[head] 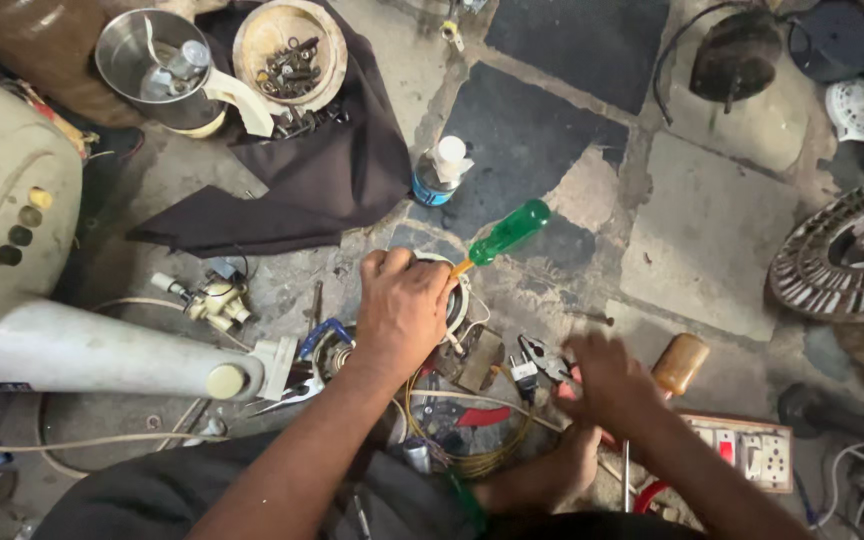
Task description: The person is repairing a small electrical component, likely a fan motor, using a screwdriver and pliers. They are seated on the floor in a cluttered workshop, manipulating wires and small parts within the motor housing.
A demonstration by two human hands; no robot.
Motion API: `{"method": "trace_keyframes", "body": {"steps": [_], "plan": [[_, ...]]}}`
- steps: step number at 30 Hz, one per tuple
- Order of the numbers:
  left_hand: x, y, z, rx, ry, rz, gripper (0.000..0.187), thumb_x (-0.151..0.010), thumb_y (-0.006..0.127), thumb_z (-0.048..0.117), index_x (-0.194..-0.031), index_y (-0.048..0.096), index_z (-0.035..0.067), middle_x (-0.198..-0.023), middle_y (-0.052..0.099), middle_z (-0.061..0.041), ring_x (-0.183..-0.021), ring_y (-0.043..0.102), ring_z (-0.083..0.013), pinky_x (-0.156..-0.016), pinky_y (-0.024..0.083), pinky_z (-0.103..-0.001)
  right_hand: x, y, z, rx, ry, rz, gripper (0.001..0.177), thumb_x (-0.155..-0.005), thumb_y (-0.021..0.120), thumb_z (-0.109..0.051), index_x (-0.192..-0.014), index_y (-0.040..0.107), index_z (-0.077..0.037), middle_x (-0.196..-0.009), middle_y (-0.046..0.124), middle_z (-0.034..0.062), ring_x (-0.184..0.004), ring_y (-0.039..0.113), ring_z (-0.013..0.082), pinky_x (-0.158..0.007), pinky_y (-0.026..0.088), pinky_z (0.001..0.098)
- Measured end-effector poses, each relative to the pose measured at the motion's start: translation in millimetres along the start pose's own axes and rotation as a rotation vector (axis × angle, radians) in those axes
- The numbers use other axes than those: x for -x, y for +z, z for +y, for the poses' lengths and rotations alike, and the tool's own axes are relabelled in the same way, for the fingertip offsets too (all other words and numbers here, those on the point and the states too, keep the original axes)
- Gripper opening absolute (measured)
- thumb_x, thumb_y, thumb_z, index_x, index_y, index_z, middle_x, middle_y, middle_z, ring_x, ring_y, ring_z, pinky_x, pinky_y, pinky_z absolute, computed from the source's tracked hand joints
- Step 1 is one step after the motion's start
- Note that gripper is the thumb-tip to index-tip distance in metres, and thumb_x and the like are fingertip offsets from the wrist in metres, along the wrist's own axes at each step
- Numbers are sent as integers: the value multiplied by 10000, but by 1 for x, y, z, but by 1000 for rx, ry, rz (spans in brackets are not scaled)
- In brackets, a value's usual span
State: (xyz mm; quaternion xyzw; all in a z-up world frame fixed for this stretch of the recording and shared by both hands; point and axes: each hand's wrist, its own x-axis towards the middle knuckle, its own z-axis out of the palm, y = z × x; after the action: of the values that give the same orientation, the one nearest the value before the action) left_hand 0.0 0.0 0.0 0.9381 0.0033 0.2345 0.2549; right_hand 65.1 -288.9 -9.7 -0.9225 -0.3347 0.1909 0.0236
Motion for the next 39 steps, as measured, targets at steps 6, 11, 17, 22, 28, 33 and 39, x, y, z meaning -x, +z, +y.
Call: {"method": "trace_keyframes", "body": {"steps": [6, 11, 17, 22, 28, 33, 39], "plan": [[-1, -3, 1, 29, -7, 41, 102, -874, 743, 165, -841, 678, 93, -783, 708, -45, -908, 599, -263, -942, 393, -474, 1, 15, -1, 64, 275, -312, 548, -783, 783, -337, -1218, 536, -110, -1116, 683, 145, -1067, 686, 349, -893, 577, 483], [-1, -5, 0, 32, -2, 40, 105, -875, 739, 159, -828, 677, 87, -788, 716, -46, -907, 604, -263, -947, 390, -479, 1, -1, 4, -125, 405, -72, 476, -800, 672, -227, -1256, 558, -151, -1107, 724, 174, -967, 725, 313, -870, 610, 430], [0, -6, -1, 29, -15, 21, 67, -853, 734, 147, -861, 697, 92, -799, 718, -58, -919, 601, -265, -955, 392, -471, -7, -100, 31, -1503, 156, 232, 488, -793, 653, -81, -1267, 543, -40, -1004, 612, 106, -942, 615, 248, -861, 539, 467], [-1, -4, 1, 21, -9, 61, 115, -866, 750, 174, -835, 685, 84, -793, 719, -60, -933, 604, -268, -952, 391, -472, -18, -194, -47, -752, 428, -168, 388, -794, 693, -172, -1162, 591, -103, -943, 693, 106, -921, 718, 262, -881, 610, 468], [1, 3, -4, 20, -30, -7, 130, -887, 757, 180, -853, 693, 72, -798, 727, -53, -912, 604, -242, -957, 398, -467, -48, -256, -73, 165, 356, -41, 240, -1029, 530, -215, -1142, 641, -36, -775, 660, 116, -715, 721, 306, -711, 553, 465], [3, 7, -6, -13, 19, 50, 104, -852, 755, 157, -840, 689, 77, -830, 732, -47, -951, 606, -258, -958, 404, -474, -32, -237, -90, -186, 272, 76, 419, -879, 610, -80, -1295, 582, -111, -956, 671, 70, -851, 707, 244, -760, 601, 445], [0, 4, -4, 44, 32, 72, 101, -861, 748, 146, -850, 686, 67, -828, 717, -67, -932, 596, -280, -951, 410, -488, 3, -240, -62, -698, 241, 824, 202, -955, 566, -17, -1152, 521, -18, -965, 591, 114, -785, 620, 186, -709, 588, 369]]}}
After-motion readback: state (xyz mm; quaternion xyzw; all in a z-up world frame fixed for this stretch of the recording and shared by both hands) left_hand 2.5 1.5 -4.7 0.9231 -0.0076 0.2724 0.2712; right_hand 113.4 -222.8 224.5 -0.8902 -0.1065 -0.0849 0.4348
